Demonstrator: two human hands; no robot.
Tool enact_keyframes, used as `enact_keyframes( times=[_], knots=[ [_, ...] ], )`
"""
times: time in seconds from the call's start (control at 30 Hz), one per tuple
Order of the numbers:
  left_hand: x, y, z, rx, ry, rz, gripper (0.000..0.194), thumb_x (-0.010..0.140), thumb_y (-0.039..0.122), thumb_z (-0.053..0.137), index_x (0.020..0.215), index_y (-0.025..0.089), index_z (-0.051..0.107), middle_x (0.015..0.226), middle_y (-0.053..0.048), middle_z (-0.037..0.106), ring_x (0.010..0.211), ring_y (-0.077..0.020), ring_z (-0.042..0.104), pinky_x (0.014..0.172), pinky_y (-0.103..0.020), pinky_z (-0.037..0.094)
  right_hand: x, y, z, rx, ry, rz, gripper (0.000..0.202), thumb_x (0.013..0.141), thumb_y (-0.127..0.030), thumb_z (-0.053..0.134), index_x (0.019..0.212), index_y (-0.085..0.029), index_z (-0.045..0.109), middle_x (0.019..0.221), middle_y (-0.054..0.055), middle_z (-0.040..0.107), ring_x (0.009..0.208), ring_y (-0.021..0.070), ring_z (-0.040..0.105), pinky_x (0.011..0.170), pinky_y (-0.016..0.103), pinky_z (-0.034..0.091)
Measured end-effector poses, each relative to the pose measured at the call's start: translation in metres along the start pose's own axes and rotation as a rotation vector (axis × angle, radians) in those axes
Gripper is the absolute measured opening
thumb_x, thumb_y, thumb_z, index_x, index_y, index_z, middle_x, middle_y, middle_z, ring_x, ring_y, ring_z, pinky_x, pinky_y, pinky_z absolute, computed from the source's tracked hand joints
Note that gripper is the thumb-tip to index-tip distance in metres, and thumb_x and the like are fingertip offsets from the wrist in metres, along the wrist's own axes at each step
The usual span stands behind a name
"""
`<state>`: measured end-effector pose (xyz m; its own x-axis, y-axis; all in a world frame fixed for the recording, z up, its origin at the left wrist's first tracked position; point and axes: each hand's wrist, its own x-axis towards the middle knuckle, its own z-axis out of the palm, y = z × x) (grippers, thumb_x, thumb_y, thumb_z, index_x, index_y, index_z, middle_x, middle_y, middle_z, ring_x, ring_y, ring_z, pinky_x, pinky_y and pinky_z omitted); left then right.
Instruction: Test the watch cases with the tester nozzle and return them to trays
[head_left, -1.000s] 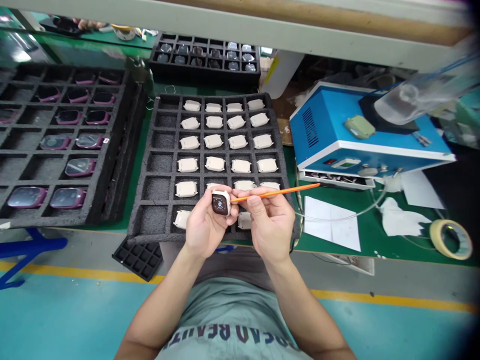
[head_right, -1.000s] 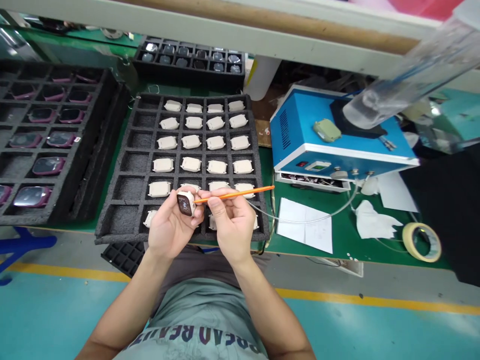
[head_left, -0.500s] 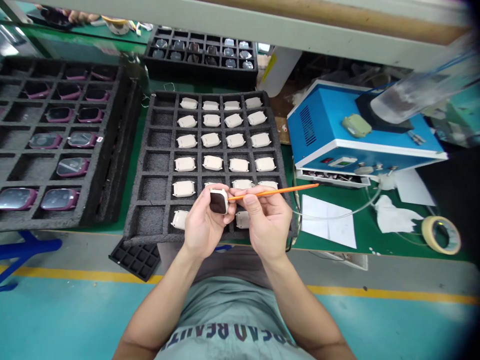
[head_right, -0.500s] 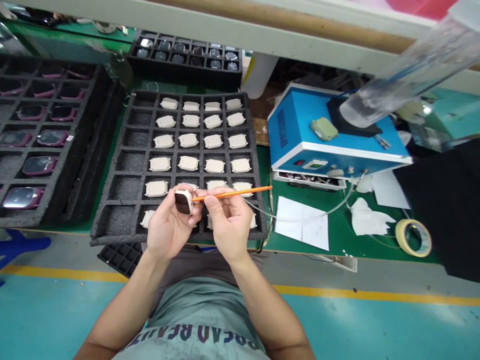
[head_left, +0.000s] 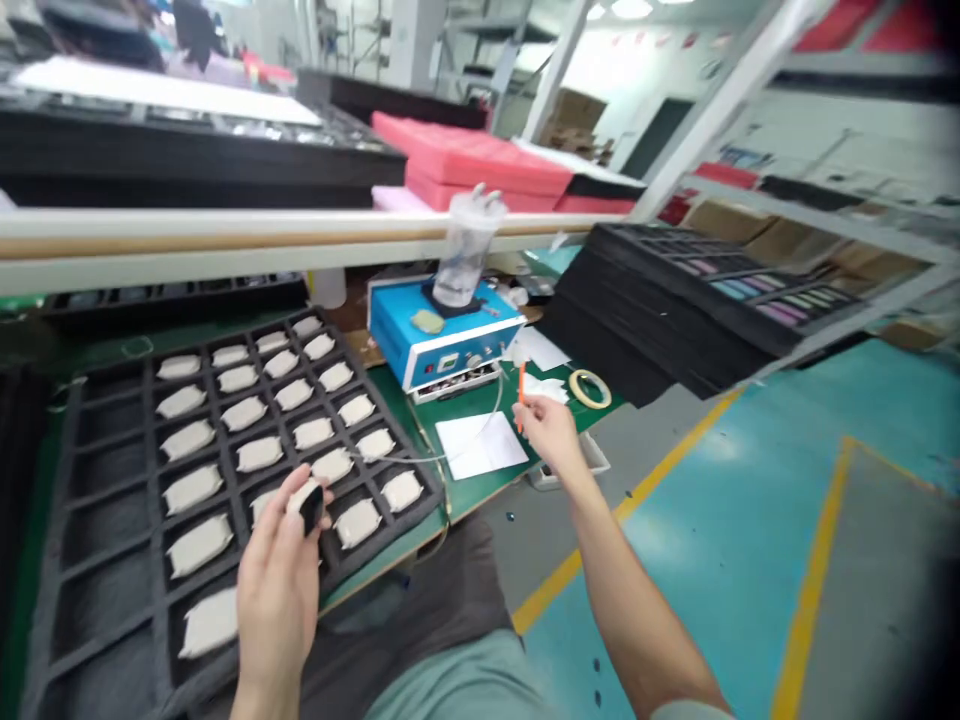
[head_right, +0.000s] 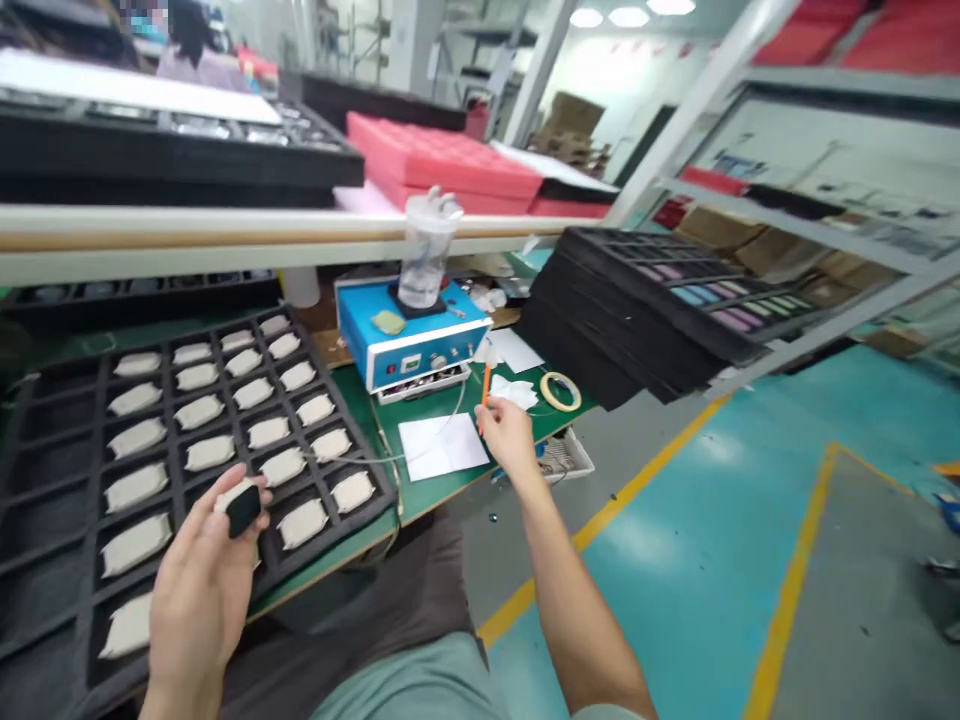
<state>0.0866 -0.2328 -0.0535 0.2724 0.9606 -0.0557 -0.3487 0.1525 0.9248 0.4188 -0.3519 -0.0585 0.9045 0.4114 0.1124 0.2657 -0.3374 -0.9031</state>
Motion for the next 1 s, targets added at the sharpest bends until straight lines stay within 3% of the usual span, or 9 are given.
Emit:
enact_keyframes(
  times=[0.13, 0.23, 0.3, 0.4, 0.53, 0.63, 0.73, 0.87, 1.0],
  knots=[
    [-0.003, -0.016, 0.032, 0.555, -0.064, 0.491, 0.041, 0.090, 0.037, 0.080, 0.128, 0.026, 0.072, 0.128, -0.010, 0.073, 0.117, -0.0278, 0.070, 0.102, -0.039, 0.055, -0.014, -0.025, -0.008, 0.027, -0.069, -0.074, 0.036, 0.083, -0.045, 0.069, 0.106, -0.019, 0.075, 0.116, 0.017, 0.076, 0.110, 0.0320, 0.071, 0.095, 0.044, 0.057],
    [-0.007, -0.024, 0.074, 0.806, -0.179, 1.013, 0.054, 0.093, 0.020, 0.075, 0.145, 0.024, 0.060, 0.119, -0.011, 0.075, 0.107, -0.0278, 0.071, 0.095, -0.041, 0.057, -0.056, -0.058, -0.004, 0.149, -0.438, -0.152, 0.038, 0.088, -0.050, 0.065, 0.113, -0.022, 0.075, 0.107, 0.010, 0.080, 0.094, 0.0286, 0.075, 0.081, 0.041, 0.061],
    [-0.012, -0.024, 0.103, 0.877, -0.239, 1.224, 0.067, 0.095, 0.008, 0.067, 0.158, 0.021, 0.046, 0.115, -0.012, 0.074, 0.102, -0.0263, 0.070, 0.090, -0.039, 0.058, -0.074, -0.076, -0.006, 0.236, -0.708, -0.188, 0.029, 0.086, -0.046, 0.071, 0.106, -0.026, 0.076, 0.098, 0.006, 0.080, 0.087, 0.0277, 0.076, 0.075, 0.038, 0.061],
    [-0.013, -0.012, 0.140, 0.999, -0.351, 1.307, 0.070, 0.097, 0.005, 0.058, 0.163, 0.017, 0.035, 0.119, -0.015, 0.073, 0.105, -0.0269, 0.069, 0.090, -0.039, 0.057, -0.062, -0.092, -0.026, 0.333, -0.789, -0.154, 0.015, 0.085, -0.039, 0.072, 0.087, -0.025, 0.070, 0.085, 0.004, 0.075, 0.081, 0.0252, 0.072, 0.073, 0.037, 0.057],
    [0.016, 0.043, 0.201, 1.280, -0.669, 1.312, 0.061, 0.098, 0.024, 0.063, 0.155, 0.015, 0.044, 0.141, -0.019, 0.065, 0.123, -0.0344, 0.064, 0.097, -0.047, 0.056, 0.009, -0.098, -0.092, 0.241, -0.711, -0.149, 0.024, 0.084, -0.044, 0.071, 0.086, -0.020, 0.065, 0.080, 0.003, 0.069, 0.074, 0.0196, 0.067, 0.071, 0.032, 0.053],
    [0.063, 0.094, 0.299, 1.554, -0.824, 1.384, 0.043, 0.098, 0.025, 0.064, 0.140, 0.017, 0.059, 0.134, -0.016, 0.069, 0.116, -0.0339, 0.066, 0.096, -0.048, 0.054, 0.058, -0.099, -0.154, 0.049, -0.753, -0.139, 0.025, 0.086, -0.043, 0.067, 0.087, -0.018, 0.066, 0.080, 0.003, 0.068, 0.073, 0.0177, 0.064, 0.067, 0.028, 0.049],
    [0.118, 0.120, 0.434, 1.690, -0.886, 1.388, 0.033, 0.100, 0.024, 0.061, 0.131, 0.013, 0.065, 0.128, -0.017, 0.069, 0.126, -0.0352, 0.061, 0.106, -0.049, 0.049, 0.083, -0.102, -0.199, -0.068, -0.785, -0.136, 0.018, 0.086, -0.035, 0.065, 0.090, -0.018, 0.068, 0.080, 0.002, 0.066, 0.071, 0.0150, 0.058, 0.061, 0.025, 0.042],
    [0.189, 0.099, 0.589, 1.660, -0.777, 1.308, 0.041, 0.097, 0.023, 0.068, 0.135, 0.008, 0.062, 0.144, -0.022, 0.059, 0.139, -0.0365, 0.052, 0.114, -0.052, 0.045, 0.108, -0.113, -0.227, -0.271, -0.756, -0.176, 0.015, 0.090, -0.031, 0.059, 0.090, -0.020, 0.070, 0.072, -0.001, 0.061, 0.063, 0.0126, 0.049, 0.056, 0.025, 0.034],
    [0.248, 0.061, 0.664, 1.597, -0.732, 1.180, 0.042, 0.099, 0.037, 0.070, 0.135, 0.017, 0.063, 0.139, -0.013, 0.063, 0.122, -0.0288, 0.065, 0.102, -0.052, 0.057, 0.176, -0.130, -0.256, -0.458, -0.674, -0.192, 0.019, 0.090, -0.033, 0.058, 0.092, -0.020, 0.072, 0.078, 0.003, 0.069, 0.067, 0.0165, 0.059, 0.058, 0.027, 0.041]
  ],
)
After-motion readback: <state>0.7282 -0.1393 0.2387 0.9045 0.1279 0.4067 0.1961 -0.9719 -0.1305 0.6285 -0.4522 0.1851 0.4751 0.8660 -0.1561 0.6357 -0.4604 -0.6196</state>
